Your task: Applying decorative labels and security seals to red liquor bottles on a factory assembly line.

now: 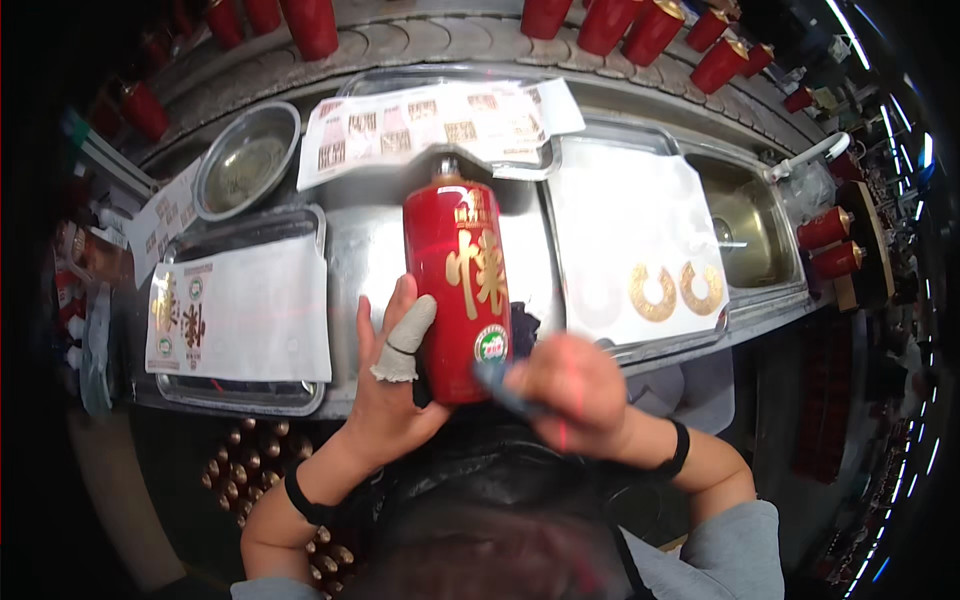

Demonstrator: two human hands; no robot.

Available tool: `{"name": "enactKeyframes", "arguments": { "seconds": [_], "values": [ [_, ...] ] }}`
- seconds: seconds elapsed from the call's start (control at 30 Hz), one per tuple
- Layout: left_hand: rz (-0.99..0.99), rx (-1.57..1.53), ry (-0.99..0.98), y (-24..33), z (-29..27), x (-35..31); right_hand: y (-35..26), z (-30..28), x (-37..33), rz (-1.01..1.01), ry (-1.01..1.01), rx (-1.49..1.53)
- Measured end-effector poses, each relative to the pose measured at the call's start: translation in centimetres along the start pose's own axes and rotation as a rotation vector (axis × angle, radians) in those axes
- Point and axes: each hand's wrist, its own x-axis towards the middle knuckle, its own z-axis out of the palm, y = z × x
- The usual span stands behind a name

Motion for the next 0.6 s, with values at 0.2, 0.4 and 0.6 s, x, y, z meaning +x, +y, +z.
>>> {"name": "enactKeyframes", "arguments": {
  "seconds": [0.2,0.4,0.6],
  "values": [
    [0.147,0.064,-0.227,3.3,-3.6,4.8,-0.5,-2.9,2.0,0.884,0.17,0.621],
    [0.315,0.016,-0.414,4.3,-2.7,7.6,8.8,-8.0,6.0,0.881,0.256,0.304],
    [0.1,-0.072,-0.248,1.4,-3.9,3.2,13.8,-5.5,10.4,0.664,-0.057,-0.389]
  ]
}}
